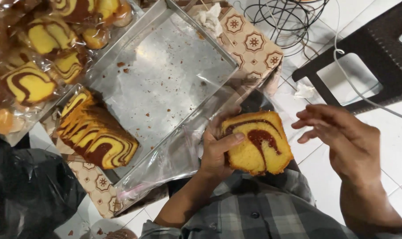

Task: Packing individual slices of marble cake into clear plastic bags from a metal tray.

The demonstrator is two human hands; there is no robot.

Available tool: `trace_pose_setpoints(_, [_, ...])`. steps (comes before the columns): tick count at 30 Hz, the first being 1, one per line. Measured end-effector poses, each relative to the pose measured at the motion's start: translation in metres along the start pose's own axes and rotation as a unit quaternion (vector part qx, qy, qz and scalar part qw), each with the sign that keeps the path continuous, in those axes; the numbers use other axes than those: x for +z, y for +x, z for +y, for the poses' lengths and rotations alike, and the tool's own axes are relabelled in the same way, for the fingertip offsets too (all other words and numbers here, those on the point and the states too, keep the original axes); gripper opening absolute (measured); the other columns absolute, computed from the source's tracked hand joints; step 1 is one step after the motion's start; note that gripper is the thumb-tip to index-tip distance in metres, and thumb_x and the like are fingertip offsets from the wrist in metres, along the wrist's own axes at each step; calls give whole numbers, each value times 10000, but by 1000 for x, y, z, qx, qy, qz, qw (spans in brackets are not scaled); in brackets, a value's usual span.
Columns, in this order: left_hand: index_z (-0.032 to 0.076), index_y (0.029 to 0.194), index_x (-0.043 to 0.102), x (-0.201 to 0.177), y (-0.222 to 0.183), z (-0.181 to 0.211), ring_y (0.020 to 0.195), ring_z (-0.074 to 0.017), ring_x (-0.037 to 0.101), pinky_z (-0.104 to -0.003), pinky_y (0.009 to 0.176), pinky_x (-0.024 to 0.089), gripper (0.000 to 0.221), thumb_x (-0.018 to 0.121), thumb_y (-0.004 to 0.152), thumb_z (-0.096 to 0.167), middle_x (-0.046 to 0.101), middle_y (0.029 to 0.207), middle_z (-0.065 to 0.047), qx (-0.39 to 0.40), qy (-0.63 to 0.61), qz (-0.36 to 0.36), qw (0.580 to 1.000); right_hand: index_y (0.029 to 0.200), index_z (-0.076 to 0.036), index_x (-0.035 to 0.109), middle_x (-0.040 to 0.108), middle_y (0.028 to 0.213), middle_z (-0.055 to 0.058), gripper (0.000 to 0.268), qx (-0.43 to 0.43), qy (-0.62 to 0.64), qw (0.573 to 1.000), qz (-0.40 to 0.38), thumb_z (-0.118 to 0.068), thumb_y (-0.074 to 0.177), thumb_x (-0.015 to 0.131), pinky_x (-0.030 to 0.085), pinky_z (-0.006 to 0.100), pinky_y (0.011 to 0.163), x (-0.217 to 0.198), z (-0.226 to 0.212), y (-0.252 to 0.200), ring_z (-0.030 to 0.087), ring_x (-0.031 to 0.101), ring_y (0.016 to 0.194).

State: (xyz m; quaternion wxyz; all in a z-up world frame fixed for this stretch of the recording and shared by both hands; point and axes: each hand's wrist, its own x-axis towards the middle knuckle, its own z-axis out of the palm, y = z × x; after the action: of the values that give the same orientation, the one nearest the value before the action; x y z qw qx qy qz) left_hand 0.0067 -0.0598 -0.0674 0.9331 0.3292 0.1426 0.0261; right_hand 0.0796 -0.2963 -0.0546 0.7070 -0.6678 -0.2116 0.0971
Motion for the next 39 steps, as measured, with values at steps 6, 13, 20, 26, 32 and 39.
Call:
trace_pose_setpoints(6, [-45,1405,508,-3,9,-24,945,-229,699,-309,843,577,598,672,833,-94,689,1171,-201,-59,-36,-66,995,1160,176,652,699,947,220,274,110,217,969,37,107,932,518,481,243,703,-1,43,-4,179,621,767])
trace_pose_setpoints(13, [-35,1328,572,-7,11,-54,900,-240,679,-313,804,586,533,678,807,-77,670,1136,-195,-156,-45,35,986,1028,86,701,679,844,132,119,115,124,981,98,75,983,591,511,197,602,0,51,-10,121,589,647])
trace_pose_setpoints(20, [-88,1222,599,-16,18,-75,819,-228,711,-278,752,598,397,682,834,-63,707,1062,-194,-201,-81,56,975,948,101,707,645,698,104,113,73,-166,980,81,77,990,605,404,239,478,4,32,-6,131,503,488])
trace_pose_setpoints(26, [-99,1197,575,-22,17,-76,736,-236,709,-266,641,619,444,704,772,-107,686,993,-202,-222,-33,101,969,933,104,690,637,704,116,109,14,-190,980,56,112,976,590,409,224,478,2,41,-9,132,505,489])
trace_pose_setpoints(32, [-103,1220,542,-25,19,-76,795,-231,674,-288,702,588,418,685,844,13,653,1022,-203,-199,-59,121,971,959,142,690,667,803,165,93,-61,-231,971,29,105,946,605,398,253,503,-5,54,-22,158,499,520])
trace_pose_setpoints(39, [-18,1134,656,-32,29,-105,811,-340,745,-409,682,628,414,853,783,76,719,929,-205,-174,-37,218,960,1279,77,567,654,986,162,529,151,112,966,178,-255,868,590,596,300,602,23,94,-38,187,689,746])
